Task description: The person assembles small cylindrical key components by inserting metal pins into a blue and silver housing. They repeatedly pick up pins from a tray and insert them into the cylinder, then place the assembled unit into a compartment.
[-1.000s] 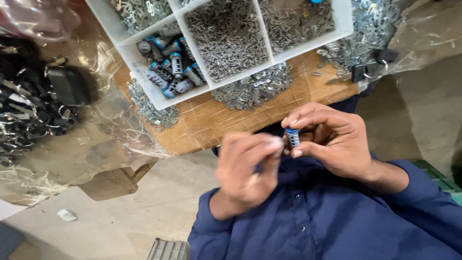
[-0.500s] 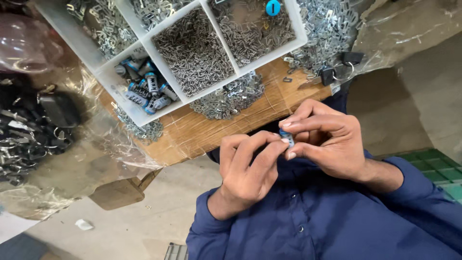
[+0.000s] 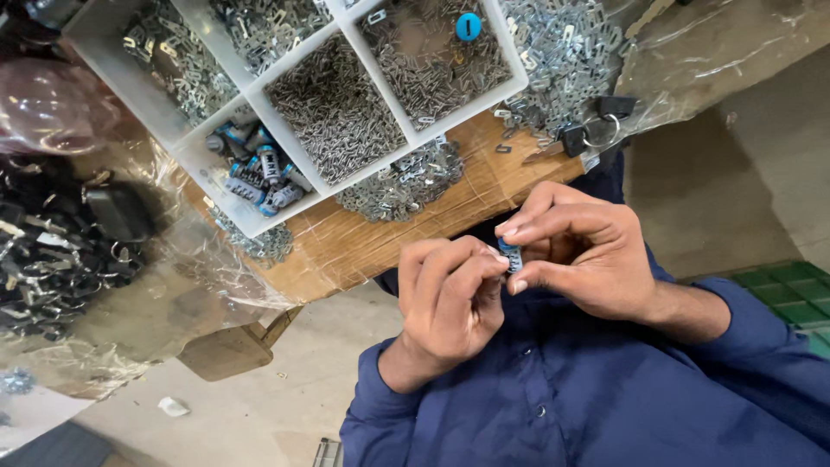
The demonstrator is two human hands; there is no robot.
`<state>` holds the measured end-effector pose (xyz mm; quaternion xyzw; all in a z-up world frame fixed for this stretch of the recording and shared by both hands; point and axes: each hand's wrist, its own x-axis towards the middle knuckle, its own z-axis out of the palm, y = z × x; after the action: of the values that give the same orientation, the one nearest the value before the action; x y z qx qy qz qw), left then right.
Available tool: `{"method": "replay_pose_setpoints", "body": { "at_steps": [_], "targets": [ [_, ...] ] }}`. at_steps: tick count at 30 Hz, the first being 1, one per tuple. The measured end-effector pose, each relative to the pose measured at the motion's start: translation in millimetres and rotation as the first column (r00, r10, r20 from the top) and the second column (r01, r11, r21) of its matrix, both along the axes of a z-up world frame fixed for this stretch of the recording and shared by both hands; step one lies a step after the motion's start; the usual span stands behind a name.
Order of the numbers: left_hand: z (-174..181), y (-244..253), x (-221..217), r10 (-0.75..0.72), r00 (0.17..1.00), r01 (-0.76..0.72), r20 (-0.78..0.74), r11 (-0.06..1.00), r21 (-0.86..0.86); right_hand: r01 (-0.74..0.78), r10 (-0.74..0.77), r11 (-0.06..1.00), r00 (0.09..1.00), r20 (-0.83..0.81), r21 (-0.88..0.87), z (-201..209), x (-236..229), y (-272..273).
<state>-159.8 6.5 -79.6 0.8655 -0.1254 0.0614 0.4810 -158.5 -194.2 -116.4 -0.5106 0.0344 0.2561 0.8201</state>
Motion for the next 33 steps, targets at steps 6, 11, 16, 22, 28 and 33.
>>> {"method": "replay_pose_setpoints", "body": {
  "at_steps": [6, 11, 16, 22, 28, 33],
  "targets": [
    [2, 7, -5, 0.036, 0.999, -0.038, 0.034, 0.997, 0.062, -0.012, 0.013, 0.999, 1.0, -0.008, 0.048, -2, 0, 12],
    [10, 18, -2, 0.039, 0.999, -0.042, 0.038, 0.996, 0.076, -0.037, 0.038, 0.999, 0.999, -0.038, 0.03, -2, 0, 22],
    [18, 35, -5, -0.089, 0.953, 0.061, -0.29, 0.993, -0.104, -0.147, 0.172, 0.981, 0.964, 0.204, -0.128, -2, 7, 18],
    [1, 1, -3, 0.001, 0.932, -0.102, -0.361, 0.96, -0.261, -0.03, 0.037, 0.998, 0.994, 0.104, -0.061, -5, 2, -13],
    [-7, -18, 30, -0.027, 0.999, 0.032, -0.018, 0.875, 0.484, 0.156, -0.157, 0.988, 0.987, -0.037, -0.022, -3, -13, -34],
    [4, 7, 24, -0.047, 0.999, 0.052, -0.025, 0.966, 0.253, 0.093, -0.096, 0.994, 0.993, -0.069, -0.049, -5, -6, -21]
  ]
}}
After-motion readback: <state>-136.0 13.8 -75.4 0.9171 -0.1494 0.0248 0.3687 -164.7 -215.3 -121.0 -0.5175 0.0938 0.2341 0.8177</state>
